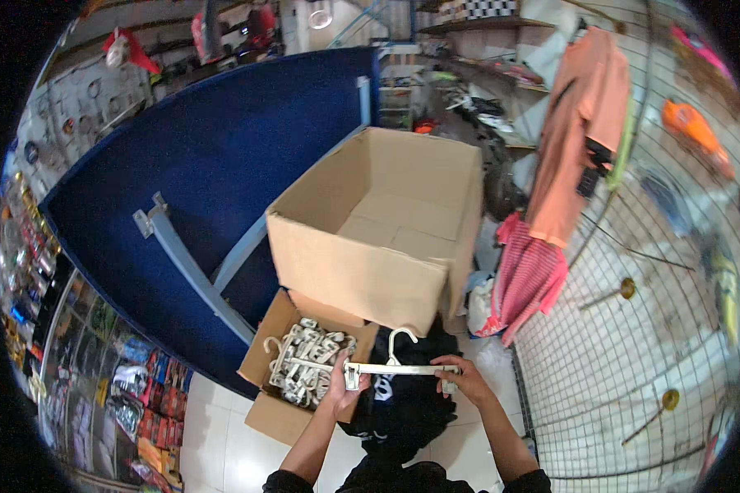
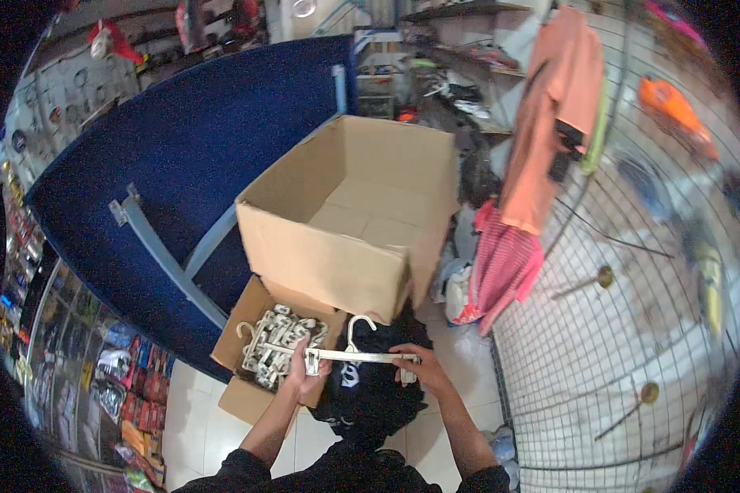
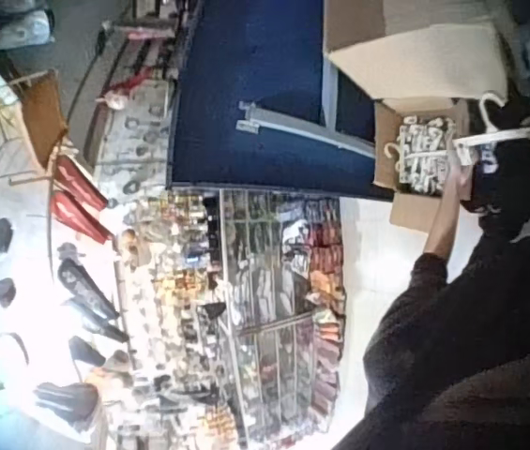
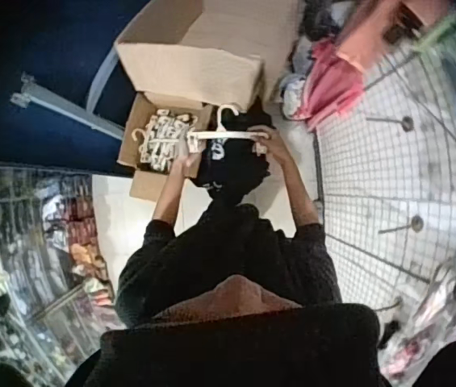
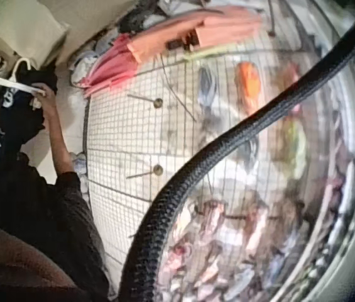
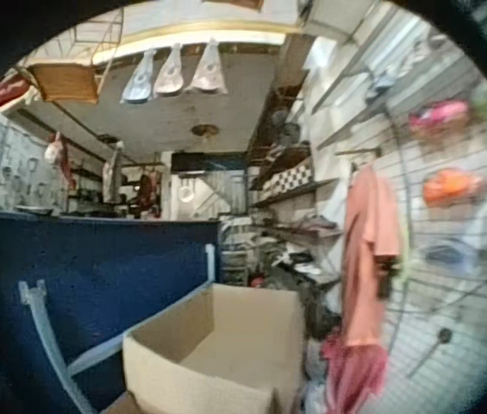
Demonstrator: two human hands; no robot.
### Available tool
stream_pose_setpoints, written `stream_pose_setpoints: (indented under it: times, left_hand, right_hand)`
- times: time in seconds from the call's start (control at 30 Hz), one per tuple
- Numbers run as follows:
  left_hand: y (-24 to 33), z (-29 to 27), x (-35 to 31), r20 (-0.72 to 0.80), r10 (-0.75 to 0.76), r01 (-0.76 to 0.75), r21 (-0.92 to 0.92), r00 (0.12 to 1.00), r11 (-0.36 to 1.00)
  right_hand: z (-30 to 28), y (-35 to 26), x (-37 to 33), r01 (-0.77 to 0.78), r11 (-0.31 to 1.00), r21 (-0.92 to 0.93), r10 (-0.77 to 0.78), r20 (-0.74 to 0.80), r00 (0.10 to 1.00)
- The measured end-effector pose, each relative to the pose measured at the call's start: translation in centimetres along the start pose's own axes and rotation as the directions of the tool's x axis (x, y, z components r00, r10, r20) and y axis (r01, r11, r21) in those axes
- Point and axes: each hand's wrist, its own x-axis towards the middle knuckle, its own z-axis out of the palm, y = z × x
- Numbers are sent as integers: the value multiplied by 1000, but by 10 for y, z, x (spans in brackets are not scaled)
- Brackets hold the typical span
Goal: Cleaning sports shoes and shorts with a feather duster and hanging them on display.
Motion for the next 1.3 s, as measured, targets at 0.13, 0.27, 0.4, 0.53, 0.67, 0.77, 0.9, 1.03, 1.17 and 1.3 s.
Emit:
stream_pose_setpoints:
  times: [0.13,0.27,0.4,0.53,0.67,0.77,0.9,1.03,1.17,1.3]
  left_hand:
    - [-52,65,-2,159,-90,94,-20,983,995]
    - [-117,125,-7,292,-204,207,20,934,978]
    - [-186,192,-13,454,-359,350,108,816,931]
    - [-253,242,-26,462,-466,331,345,755,878]
    - [-317,277,-32,619,-632,500,405,466,765]
    - [-370,305,-46,574,-737,608,456,357,650]
    - [-418,334,-70,524,-833,667,557,180,494]
    - [-462,358,-106,488,-869,647,638,81,418]
    - [-500,376,-144,461,-887,634,692,-20,345]
    - [-542,381,-175,461,-879,618,728,-123,296]
  right_hand:
    - [-44,10,-77,183,940,287,-82,-330,940]
    - [-77,-8,-177,311,890,334,-114,-496,861]
    - [-103,-6,-282,368,893,259,-110,-667,736]
    - [-103,-11,-381,420,880,223,-103,-772,627]
    - [-93,3,-461,491,857,153,-132,-857,498]
    - [-77,12,-516,486,868,106,-89,-928,362]
    - [-49,27,-564,529,848,21,-79,-983,166]
    - [-17,37,-608,571,821,-19,-30,-999,10]
    - [9,40,-647,585,804,-102,2,-985,-174]
    - [42,43,-682,584,797,-153,3,-967,-256]
